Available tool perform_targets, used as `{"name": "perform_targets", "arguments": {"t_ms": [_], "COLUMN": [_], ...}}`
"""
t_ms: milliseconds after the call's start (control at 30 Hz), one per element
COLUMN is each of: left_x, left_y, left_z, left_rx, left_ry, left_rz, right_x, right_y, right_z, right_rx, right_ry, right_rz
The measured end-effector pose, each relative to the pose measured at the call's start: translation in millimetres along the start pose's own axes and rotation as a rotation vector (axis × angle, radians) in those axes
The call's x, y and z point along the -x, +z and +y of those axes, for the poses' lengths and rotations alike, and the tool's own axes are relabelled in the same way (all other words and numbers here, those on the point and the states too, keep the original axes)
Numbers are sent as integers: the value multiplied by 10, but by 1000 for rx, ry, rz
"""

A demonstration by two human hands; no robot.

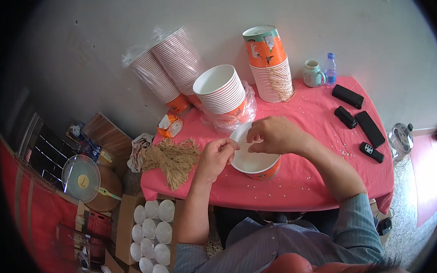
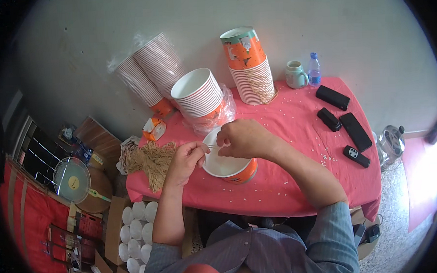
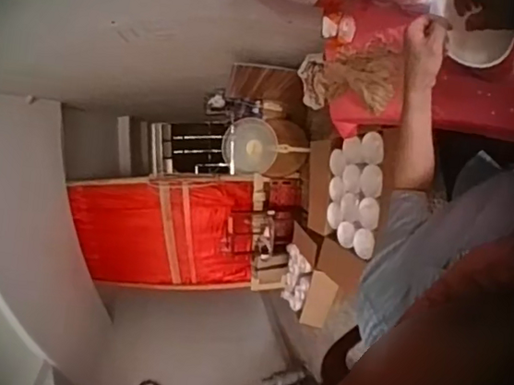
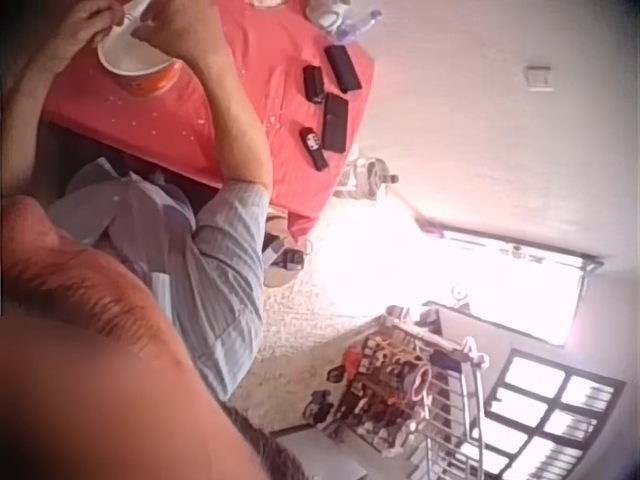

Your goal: Thread a yellow elastic string through pre-punched holes in a decorative paper bowl.

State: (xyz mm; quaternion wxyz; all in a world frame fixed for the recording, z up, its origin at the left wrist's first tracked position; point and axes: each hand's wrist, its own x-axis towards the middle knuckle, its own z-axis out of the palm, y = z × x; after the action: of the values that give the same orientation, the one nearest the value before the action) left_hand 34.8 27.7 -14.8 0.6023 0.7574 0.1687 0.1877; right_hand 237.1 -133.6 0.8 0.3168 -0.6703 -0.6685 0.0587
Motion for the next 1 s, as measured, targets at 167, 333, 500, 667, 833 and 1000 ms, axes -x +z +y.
{"name": "perform_targets", "arguments": {"t_ms": [167, 333, 500, 667, 833, 1000], "left_x": [16, 13, 0, -12, -37, -26], "left_y": [-16, -63, -56, -107, -93, -83], "left_z": [-4, -64, -78, -101, -113, -94], "left_rx": [11, 31, 36, 18, 46, -67], "left_ry": [-4, -10, 22, 17, 19, 1], "left_rz": [9, -15, -15, -35, 1, 3], "right_x": [-53, -87, -120, -129, -135, -44], "right_y": [115, 96, 84, 4, -57, -85], "right_z": [-28, -24, -22, 10, -3, 17], "right_rx": [-28, -342, -473, -339, -211, -5], "right_ry": [-44, -5, 87, 125, 79, 15], "right_rz": [52, 126, 191, 369, 463, 385]}}
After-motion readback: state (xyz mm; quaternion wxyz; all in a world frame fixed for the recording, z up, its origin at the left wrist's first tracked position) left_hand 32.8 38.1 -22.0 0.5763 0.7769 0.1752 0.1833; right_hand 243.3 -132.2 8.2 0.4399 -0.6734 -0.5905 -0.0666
